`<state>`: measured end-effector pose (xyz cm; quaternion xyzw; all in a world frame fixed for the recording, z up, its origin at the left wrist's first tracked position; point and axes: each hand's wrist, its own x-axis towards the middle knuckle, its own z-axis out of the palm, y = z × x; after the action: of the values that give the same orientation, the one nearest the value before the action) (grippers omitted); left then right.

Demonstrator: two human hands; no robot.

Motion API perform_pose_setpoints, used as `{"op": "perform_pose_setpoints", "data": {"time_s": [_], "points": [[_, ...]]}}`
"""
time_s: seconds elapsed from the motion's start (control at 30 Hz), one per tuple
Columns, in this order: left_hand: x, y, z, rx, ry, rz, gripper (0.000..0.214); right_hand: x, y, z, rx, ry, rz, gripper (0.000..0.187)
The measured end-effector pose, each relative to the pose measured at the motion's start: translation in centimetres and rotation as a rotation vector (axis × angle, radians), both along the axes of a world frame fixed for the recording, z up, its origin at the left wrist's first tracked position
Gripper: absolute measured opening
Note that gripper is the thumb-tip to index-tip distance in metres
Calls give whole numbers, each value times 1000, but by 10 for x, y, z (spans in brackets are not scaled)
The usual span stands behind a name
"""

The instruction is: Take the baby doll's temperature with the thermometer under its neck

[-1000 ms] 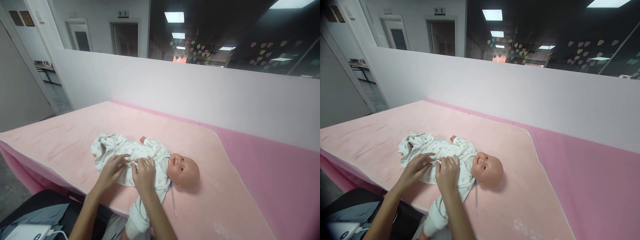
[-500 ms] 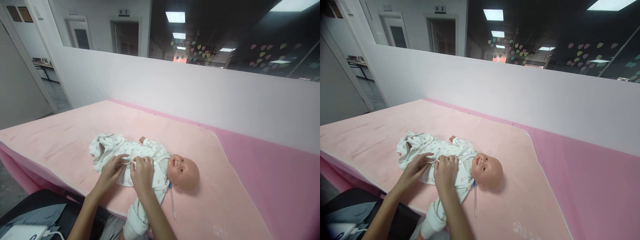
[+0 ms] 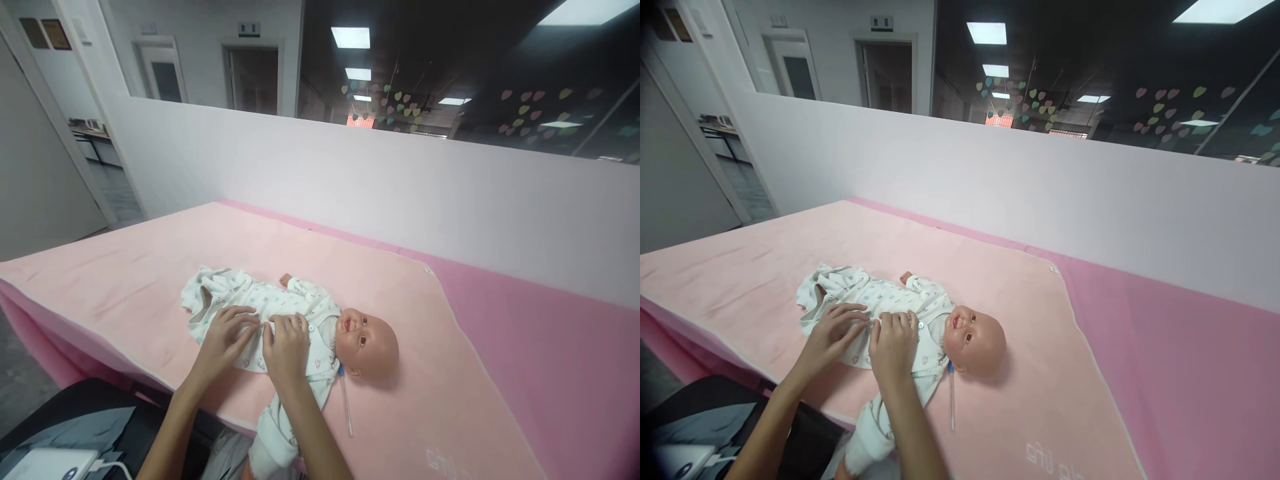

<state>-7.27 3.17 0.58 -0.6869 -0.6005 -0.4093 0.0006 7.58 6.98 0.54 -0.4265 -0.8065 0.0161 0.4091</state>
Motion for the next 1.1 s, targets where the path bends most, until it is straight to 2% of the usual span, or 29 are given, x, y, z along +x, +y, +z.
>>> {"op": "perform_pose_setpoints", "data": {"time_s": [0.2,0.33,0.5,0.63,0.77,0.97,1.1], "points": [[-6,7,-10,-4,154,-19,21,2,0,-1,12,-23,36,11],[-2,-6,-1,36,126,3,23,5,-4,0,51,-27,34,19],[26,-41,33,157,-104,-19,28,18,-13,-2,166,-78,-80,29],[45,-69,56,228,-172,-56,25,27,-19,-7,241,-223,-12,36],[47,-92,63,278,-226,-22,23,25,-22,-8,236,-361,64,33],[47,-127,75,219,-309,-6,24,15,-29,4,125,-361,-15,35],[65,-164,85,266,-400,-93,27,13,-42,10,111,-322,-58,43]]}}
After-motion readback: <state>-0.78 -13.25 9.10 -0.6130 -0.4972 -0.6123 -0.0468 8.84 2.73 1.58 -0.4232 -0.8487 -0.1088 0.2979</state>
